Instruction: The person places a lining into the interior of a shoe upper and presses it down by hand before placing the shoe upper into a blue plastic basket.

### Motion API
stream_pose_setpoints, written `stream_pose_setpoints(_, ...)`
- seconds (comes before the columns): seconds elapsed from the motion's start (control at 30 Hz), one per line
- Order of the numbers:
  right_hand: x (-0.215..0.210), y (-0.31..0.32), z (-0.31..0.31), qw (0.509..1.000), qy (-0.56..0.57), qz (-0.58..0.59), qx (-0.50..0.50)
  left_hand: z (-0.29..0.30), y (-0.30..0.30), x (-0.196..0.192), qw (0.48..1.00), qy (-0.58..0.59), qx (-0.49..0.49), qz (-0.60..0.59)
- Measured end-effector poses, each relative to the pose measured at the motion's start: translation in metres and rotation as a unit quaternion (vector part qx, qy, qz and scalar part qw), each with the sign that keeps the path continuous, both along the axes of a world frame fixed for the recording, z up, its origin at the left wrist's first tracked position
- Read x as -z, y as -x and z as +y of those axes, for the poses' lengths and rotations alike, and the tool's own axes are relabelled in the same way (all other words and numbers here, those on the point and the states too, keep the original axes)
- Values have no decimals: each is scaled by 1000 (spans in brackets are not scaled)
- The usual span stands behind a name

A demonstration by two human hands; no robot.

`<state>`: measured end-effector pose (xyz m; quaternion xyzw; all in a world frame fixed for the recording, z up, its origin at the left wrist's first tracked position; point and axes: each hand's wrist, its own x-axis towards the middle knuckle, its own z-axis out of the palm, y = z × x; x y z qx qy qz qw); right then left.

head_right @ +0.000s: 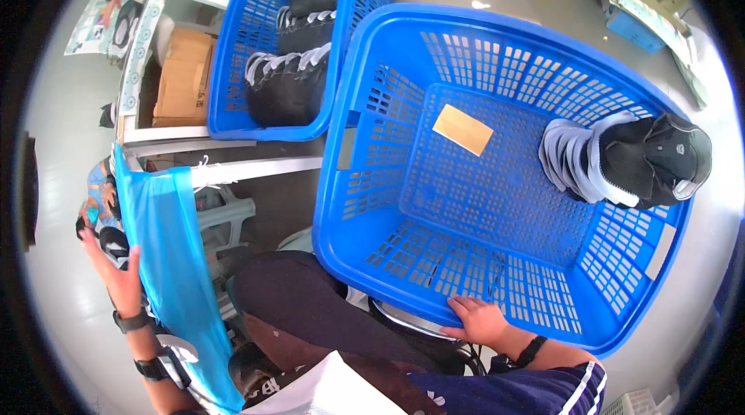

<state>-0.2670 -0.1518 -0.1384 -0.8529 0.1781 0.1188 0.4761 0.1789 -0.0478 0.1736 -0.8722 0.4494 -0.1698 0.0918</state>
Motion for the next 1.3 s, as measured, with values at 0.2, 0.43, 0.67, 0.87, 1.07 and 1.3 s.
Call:
stream_pose_setpoints(0.2, 10, -2, 7, 1000, 8, -18, -16, 76, -56, 26, 991, -102, -84, -1)
stream_pose_setpoints(0.43, 6, -8, 3, 999, 23, -6, -22, 77, -59, 19, 992, -86, -71, 54)
stream_pose_setpoints(0.67, 5, -6, 1, 995, 70, 33, -62, 70, -61, 10, 982, -3, -29, 188)
stream_pose_setpoints(0.87, -10, -24, 6, 974, 129, 145, -119, 99, -32, 22, 914, 306, 102, 248)
stream_pose_setpoints(1.07, -4, -30, 4, 968, 4, 221, -116, 188, 123, -72, 762, 511, 336, 211)
stream_pose_setpoints(1.3, -117, -144, -42, 913, -200, -136, 328, 277, 115, -41, 547, 604, 252, 523)
